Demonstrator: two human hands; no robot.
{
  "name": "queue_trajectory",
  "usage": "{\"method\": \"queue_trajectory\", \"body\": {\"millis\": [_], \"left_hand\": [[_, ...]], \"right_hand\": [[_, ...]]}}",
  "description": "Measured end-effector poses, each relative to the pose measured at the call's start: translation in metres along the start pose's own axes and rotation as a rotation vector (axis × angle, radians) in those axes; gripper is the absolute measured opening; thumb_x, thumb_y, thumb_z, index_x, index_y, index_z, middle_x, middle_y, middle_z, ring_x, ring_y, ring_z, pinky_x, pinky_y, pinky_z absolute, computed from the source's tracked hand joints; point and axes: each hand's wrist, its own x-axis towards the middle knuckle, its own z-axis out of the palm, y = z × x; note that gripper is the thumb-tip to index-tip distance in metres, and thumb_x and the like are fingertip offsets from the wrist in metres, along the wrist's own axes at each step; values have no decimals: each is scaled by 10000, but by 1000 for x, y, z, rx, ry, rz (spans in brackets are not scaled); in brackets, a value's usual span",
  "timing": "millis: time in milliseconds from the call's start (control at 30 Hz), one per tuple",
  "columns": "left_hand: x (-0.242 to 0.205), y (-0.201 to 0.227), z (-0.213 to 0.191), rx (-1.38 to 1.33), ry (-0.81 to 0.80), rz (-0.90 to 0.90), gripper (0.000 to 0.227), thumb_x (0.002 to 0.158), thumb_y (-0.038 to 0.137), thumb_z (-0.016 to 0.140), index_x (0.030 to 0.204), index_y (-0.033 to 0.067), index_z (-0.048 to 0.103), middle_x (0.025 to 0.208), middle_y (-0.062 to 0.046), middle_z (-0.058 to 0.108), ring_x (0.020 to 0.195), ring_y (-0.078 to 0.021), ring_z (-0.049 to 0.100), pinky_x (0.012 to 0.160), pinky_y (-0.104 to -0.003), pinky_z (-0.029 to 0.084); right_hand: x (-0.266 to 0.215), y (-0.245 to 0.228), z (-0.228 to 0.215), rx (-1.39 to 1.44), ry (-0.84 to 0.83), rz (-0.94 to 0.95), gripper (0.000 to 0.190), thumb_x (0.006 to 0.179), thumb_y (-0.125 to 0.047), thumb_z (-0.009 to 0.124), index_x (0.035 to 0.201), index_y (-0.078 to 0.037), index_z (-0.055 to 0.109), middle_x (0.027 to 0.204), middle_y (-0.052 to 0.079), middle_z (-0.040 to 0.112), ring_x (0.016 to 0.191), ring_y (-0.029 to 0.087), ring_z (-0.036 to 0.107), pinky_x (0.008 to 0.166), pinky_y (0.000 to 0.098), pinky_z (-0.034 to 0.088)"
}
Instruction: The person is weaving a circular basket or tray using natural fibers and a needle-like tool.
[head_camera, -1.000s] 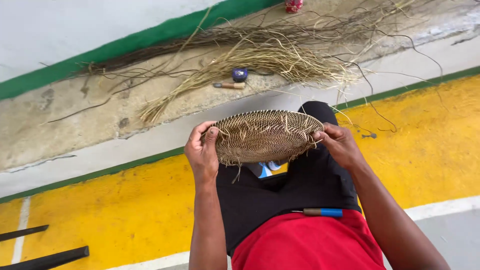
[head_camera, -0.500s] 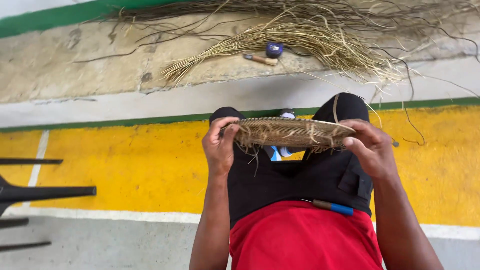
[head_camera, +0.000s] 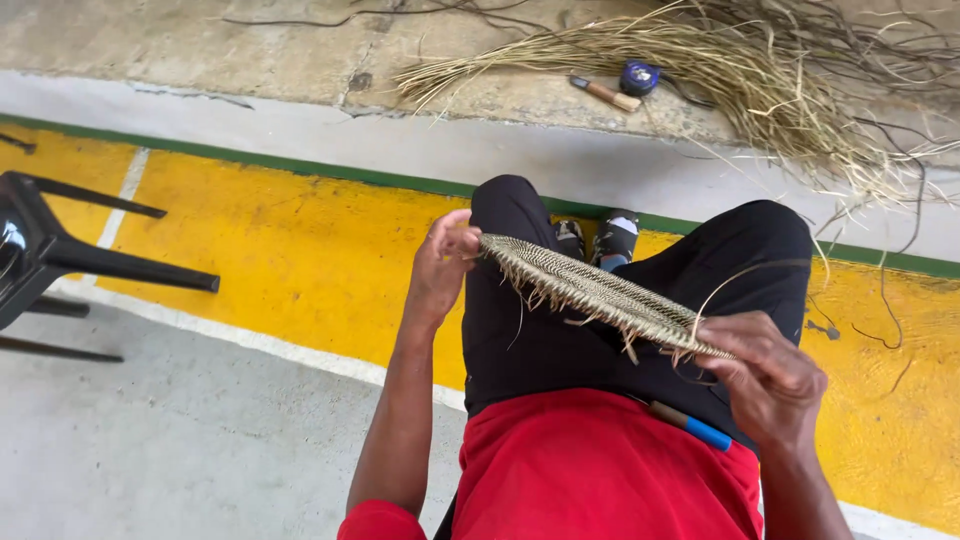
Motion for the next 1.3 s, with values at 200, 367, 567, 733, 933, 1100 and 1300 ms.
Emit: {"method": "queue_trajectory", "body": {"millis": [200, 367, 567, 733, 933, 1100, 1300], "left_hand": [[5, -10, 15, -489, -103, -313, 713, 968, 607, 527, 1460, 92, 545, 1153, -130, 636, 992, -246, 627, 787, -468, 572], [39, -15, 36, -1186, -322, -199, 759, 1044, 621, 487, 1469, -7, 503, 1373, -145, 636, 1243, -269, 619, 1083, -454, 514], [46, -21, 39, -1055, -244, -181, 576, 970, 204, 648, 1484, 1, 484, 1353, -132, 633, 1174, -240, 648, 1025, -421, 523], [47, -23, 38, -1158, -174, -109, 549, 980, 103, 654, 1492, 2, 483, 1336, -126, 653, 1161, -218, 653, 1033, -399, 525], [52, -32, 32, -1180, -92, -60, 492, 1015, 127, 664, 1458, -27, 514, 1324, -107, 671, 1174, -207, 651, 1052, -396, 516], [55, -68, 30, -920, 92, -57, 482, 1034, 115, 684, 1475, -47, 575, 1293, -91, 660, 1183, -174, 619, 1083, -346, 473], [41, -40, 26, -1064, -102, -116, 399, 1035, 124, 631, 1400, -23, 569, 1314, -100, 675, 1182, -217, 645, 1056, -391, 512]], "right_hand": [[1, -33, 13, 74, -67, -235, 252, 835, -91, 782, 1082, -68, 738, 1075, 93, 753, 985, 202, 724, 851, 301, 566], [23, -53, 25, -288, -143, -487, 395, 694, -133, 837, 1081, -123, 760, 1118, 25, 744, 1044, 229, 672, 887, 352, 559], [32, -33, 29, -379, -197, -504, 375, 750, -134, 824, 1117, -186, 762, 1166, -63, 742, 1071, 190, 653, 975, 351, 495], [34, -10, 23, -569, -200, -521, 406, 747, -175, 823, 1141, -227, 743, 1304, -29, 662, 1172, 291, 620, 1094, 444, 436], [49, 46, 13, -185, -35, -2, 643, 865, -242, 729, 1447, -72, 516, 1478, 183, 547, 1283, 344, 596, 1078, 437, 485], [62, 85, 35, 441, 176, 430, 586, 1028, -174, 596, 1540, -15, 361, 1455, 203, 540, 1204, 237, 658, 937, 386, 590], [47, 112, 40, 654, 111, 661, 305, 1019, -208, 640, 1265, -28, 647, 1148, 68, 711, 977, 153, 689, 776, 339, 616]]}}
